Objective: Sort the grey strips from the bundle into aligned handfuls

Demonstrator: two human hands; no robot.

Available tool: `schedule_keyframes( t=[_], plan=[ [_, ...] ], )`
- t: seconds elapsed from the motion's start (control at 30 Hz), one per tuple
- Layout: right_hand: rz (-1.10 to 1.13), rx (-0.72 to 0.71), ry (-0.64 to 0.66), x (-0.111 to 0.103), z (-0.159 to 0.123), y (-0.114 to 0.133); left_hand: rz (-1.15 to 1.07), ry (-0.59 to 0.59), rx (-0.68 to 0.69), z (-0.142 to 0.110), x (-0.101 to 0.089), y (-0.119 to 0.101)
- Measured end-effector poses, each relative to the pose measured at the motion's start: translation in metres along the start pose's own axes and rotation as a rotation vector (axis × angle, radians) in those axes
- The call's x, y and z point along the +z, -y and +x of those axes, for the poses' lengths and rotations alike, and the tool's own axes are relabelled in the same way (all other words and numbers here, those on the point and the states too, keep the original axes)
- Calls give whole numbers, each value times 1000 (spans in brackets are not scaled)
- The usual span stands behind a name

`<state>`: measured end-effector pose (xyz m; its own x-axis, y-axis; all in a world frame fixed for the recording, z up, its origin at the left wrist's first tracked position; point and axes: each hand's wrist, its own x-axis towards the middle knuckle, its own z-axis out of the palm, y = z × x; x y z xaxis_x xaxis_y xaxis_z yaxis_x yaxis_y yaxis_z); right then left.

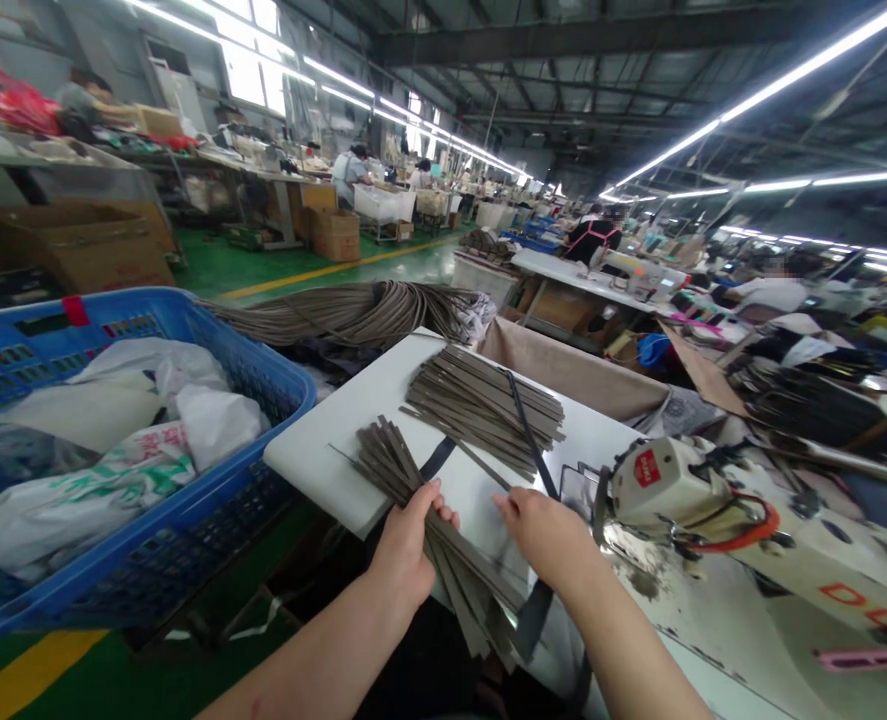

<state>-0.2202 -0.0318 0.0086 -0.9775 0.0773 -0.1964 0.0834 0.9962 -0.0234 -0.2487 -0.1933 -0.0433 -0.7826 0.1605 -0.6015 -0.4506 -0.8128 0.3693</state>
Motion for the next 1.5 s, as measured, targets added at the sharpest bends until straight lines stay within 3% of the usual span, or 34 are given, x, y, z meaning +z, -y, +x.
schedule_keyframes(
  t=[0.07,0.1,0.23,0.4,0.53,0.77,1.0,1.3,1.5],
  plan=[
    [-44,136,-57,1,10,-8,17,6,-1,-2,-1,1],
    [-34,136,-110,3,16,-9,35,10,2,-2,-2,2],
    [34,-74,-325,15,47,-5,108,46,17,-1,-6,7],
    [32,-21,-356,34,77,5,127,68,33,1,-10,6],
    [20,-85,-373,46,71,10,123,92,29,1,-12,5],
    [-11,-181,-361,55,41,18,136,99,58,1,-11,9],
    [31,-185,-298,49,40,19,108,106,64,0,-15,9],
    [338,-54,-182,34,49,9,102,139,78,-1,-17,9],
    [614,-7,-62,39,60,-3,123,156,64,-1,-18,8]
  ],
)
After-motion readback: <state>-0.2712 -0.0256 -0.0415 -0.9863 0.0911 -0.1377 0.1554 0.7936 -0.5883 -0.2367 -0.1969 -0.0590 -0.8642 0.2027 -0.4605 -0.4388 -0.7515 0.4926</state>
